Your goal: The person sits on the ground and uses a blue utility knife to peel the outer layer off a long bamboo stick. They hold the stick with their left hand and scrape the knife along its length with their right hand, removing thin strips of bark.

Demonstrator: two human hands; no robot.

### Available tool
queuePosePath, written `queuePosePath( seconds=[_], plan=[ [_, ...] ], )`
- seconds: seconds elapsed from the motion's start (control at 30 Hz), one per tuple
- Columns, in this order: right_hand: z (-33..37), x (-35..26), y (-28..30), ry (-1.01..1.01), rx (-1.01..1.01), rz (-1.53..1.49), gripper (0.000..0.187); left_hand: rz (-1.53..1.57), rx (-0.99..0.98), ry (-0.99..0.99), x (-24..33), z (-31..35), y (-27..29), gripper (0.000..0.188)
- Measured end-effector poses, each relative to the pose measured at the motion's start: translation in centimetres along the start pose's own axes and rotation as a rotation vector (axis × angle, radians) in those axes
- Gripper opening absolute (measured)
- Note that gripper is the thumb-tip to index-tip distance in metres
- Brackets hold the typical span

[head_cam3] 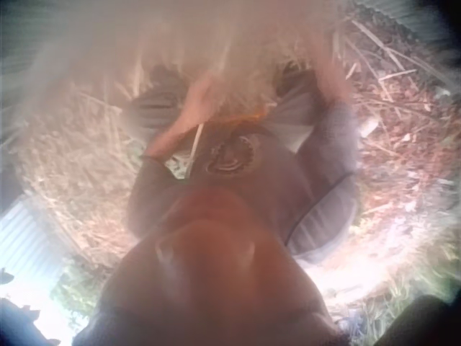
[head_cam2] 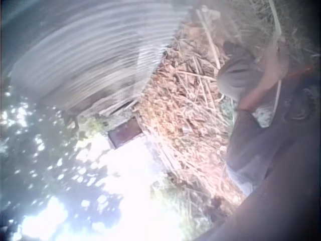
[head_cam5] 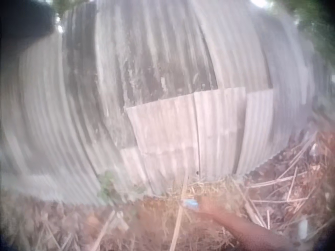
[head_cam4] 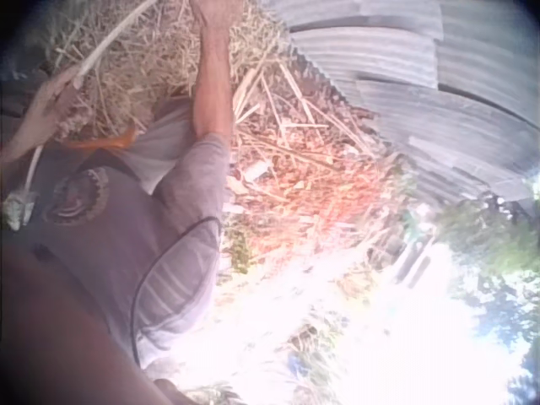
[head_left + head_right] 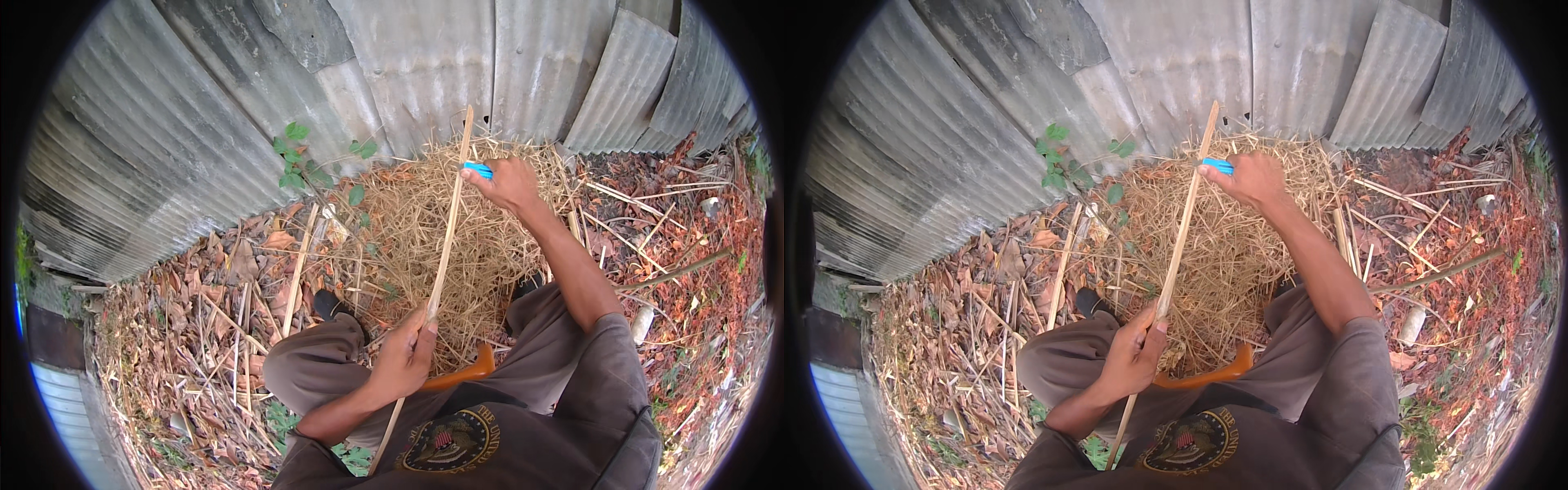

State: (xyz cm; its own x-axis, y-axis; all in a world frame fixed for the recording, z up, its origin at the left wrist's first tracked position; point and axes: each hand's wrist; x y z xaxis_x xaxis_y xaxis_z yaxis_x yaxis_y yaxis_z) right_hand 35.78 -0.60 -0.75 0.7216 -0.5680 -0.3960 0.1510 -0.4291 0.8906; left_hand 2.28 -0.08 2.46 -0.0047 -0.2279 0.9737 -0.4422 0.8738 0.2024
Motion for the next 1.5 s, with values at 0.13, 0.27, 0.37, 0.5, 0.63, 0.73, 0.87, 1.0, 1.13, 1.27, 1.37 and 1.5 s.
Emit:
queuePosePath(
  seconds=[0.13, 0.27, 0.37, 0.5, 0.63, 0.73, 0.87, 1.0, 1.13, 1.27, 1.37, 1.5],
  plan=[
    [2.2, -2.1, 0.2, 0.082, -0.076, 0.016, 0.080, 0.019, 0.027, 0.058, 0.5, 0.3, 1.0, 0.038],
    [3.6, -2.4, 0.2, 0.229, -0.064, 0.016, 0.085, -0.011, 0.036, 0.034, -0.4, 0.5, 1.1, 0.040],
    [-0.2, 1.3, 0.9, -0.040, 0.066, -0.019, 0.085, -0.041, -0.046, 0.029, 0.8, 1.5, 0.3, 0.040],
    [1.2, -0.1, 0.4, -0.056, -0.061, 0.019, 0.085, -0.053, -0.035, 0.056, 1.5, 1.3, 0.9, 0.040],
    [1.9, -0.6, 0.7, 0.049, -0.062, 0.037, 0.084, -0.152, -0.053, 0.008, 1.4, 1.3, 1.0, 0.041],
    [-0.7, 3.5, 1.6, -0.144, 0.015, 0.034, 0.083, -0.127, -0.112, -0.002, 0.9, 2.3, 0.4, 0.042],
    [-1.9, 5.7, 2.4, -0.277, 0.104, 0.101, 0.082, -0.129, -0.149, -0.031, 1.0, 2.3, 0.2, 0.044],
    [-3.6, 14.2, 3.8, -0.779, 0.146, 0.048, 0.096, -0.066, -0.306, -0.206, 1.8, 3.3, -0.4, 0.046],
    [-3.4, 19.8, 3.9, -0.971, 0.085, -0.211, 0.107, -0.088, -0.204, -0.090, 1.8, 3.4, 0.6, 0.047],
    [-4.0, 11.8, 6.9, -0.680, 0.218, -0.259, 0.091, 0.058, 0.126, -0.115, 1.3, 0.6, 3.4, 0.041],
    [-2.0, 7.4, 6.5, -0.511, 0.181, -0.337, 0.084, 0.187, 0.221, -0.080, 3.3, -2.3, 4.3, 0.043],
    [-0.7, 0.8, 6.0, -0.271, 0.204, -0.343, 0.079, 0.216, 0.380, -0.332, 4.7, -7.0, 6.9, 0.044]
  ],
)
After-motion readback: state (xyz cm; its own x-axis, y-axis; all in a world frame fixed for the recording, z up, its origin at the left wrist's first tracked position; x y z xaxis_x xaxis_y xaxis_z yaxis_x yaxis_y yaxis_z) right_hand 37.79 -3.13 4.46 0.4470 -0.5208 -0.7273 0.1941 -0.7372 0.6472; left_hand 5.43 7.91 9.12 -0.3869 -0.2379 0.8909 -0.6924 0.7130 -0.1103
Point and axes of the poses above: each hand's wrist, its own z-axis away from the middle knuckle, its own y-axis out of the back of the hand, x = y × z, and after that the axes turned 10 degrees about -y, right-handed
